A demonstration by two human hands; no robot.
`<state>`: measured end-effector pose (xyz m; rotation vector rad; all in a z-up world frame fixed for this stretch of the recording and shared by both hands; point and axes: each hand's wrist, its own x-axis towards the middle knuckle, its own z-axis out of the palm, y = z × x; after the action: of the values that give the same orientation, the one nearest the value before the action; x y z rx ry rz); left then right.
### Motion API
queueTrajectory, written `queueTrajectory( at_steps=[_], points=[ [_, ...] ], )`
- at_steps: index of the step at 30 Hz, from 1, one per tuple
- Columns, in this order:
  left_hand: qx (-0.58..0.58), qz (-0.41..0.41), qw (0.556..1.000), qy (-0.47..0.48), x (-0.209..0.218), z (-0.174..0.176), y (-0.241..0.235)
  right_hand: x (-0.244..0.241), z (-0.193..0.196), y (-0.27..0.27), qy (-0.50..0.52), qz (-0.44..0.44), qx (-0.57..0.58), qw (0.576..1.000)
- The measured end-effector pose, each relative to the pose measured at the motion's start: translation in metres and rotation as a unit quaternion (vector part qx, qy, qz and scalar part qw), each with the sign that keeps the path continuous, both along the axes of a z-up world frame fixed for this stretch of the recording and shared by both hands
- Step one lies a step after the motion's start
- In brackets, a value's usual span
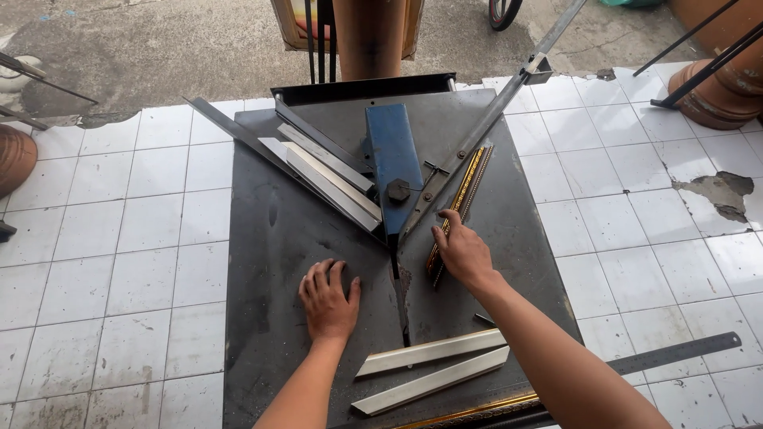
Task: Cutting decorative frame molding to specific lengths and angles using a manual miter cutter for picture frame assembly.
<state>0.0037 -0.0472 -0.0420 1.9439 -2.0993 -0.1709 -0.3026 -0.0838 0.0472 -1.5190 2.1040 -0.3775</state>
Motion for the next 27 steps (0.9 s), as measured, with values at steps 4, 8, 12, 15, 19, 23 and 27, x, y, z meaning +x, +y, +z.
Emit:
queueTrajectory(
  at_steps=[4, 8, 12, 15, 19, 23, 27],
  points=[
    [0.006, 0.001, 1.0, 0.001, -0.001, 0.001, -0.001, -0.021, -0.07, 0.014, 0.13, -0.018, -0.117, 0.984],
    [0.001, -0.004, 1.0, -0.001, -0.001, -0.001, -0.002, 0.0, -0.061, 0.03, 0.188, 0.009, -0.051, 0.981],
    [0.007, -0.009, 1.0, -0.002, -0.002, 0.003, -0.001, 0.018, -0.042, 0.019, 0.189, 0.054, -0.008, 0.98],
    [-0.005, -0.009, 1.0, -0.003, -0.002, 0.0, 0.0, 0.017, -0.052, 0.017, 0.201, 0.064, 0.004, 0.978],
    [-0.006, -0.008, 1.0, -0.006, -0.001, -0.001, -0.001, 0.018, -0.047, 0.026, 0.21, 0.088, 0.008, 0.974],
    [-0.01, -0.008, 1.0, 0.001, -0.001, -0.001, -0.002, 0.016, -0.048, 0.029, 0.227, 0.106, -0.006, 0.968],
    [-0.007, -0.008, 1.0, 0.004, -0.001, -0.005, 0.0, 0.016, -0.044, 0.034, 0.231, 0.116, -0.007, 0.966]
  ],
)
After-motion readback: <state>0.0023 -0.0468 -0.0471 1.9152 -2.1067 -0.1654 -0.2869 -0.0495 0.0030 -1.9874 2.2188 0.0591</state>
